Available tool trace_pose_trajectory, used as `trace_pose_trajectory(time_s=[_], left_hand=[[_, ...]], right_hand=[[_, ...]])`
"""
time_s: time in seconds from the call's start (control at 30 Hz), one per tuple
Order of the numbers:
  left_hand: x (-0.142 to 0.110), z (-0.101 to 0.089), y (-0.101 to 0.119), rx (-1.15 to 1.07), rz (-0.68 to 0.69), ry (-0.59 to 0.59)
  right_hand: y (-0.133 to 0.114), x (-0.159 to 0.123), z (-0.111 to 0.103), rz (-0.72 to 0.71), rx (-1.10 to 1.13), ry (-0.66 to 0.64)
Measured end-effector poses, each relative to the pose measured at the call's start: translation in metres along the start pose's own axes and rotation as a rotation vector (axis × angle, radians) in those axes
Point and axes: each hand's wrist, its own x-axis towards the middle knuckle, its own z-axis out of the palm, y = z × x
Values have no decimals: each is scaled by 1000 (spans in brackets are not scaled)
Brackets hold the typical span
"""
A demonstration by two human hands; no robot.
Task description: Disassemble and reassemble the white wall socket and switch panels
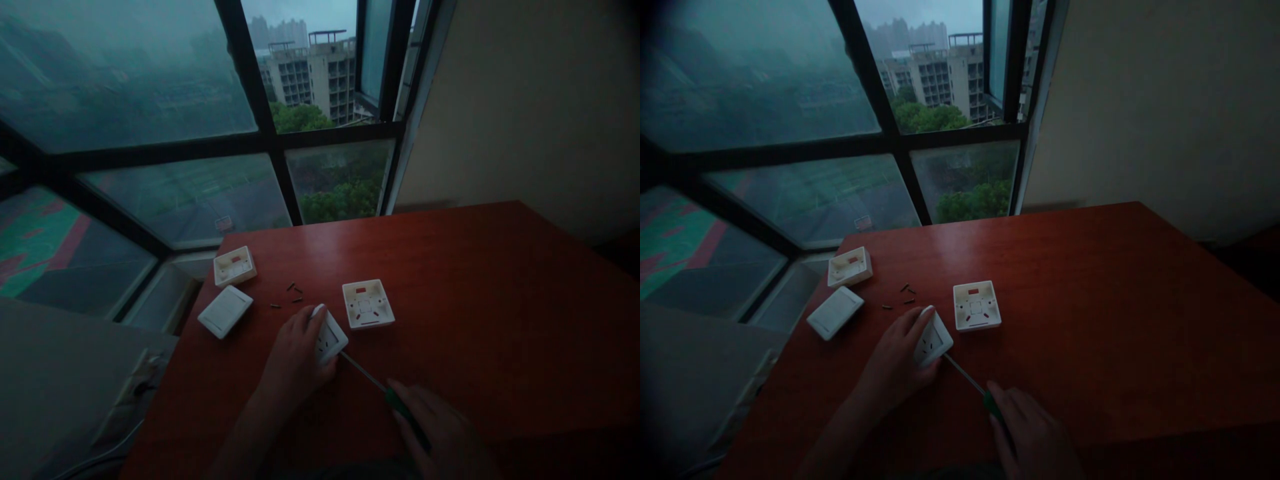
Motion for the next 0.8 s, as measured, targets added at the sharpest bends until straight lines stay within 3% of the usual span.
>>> trace_pose_trajectory(time_s=[0.33, 0.67, 0.8], left_hand=[[0, -3, 4, 128, -4, -33], [2, 2, -4, -32, -30, -4], [3, 4, -3, -122, -63, 32]], right_hand=[[-1, -1, -2, 2, -18, -7], [-3, -3, 5, 26, 32, 0], [-4, -1, 5, 118, 162, -70]])
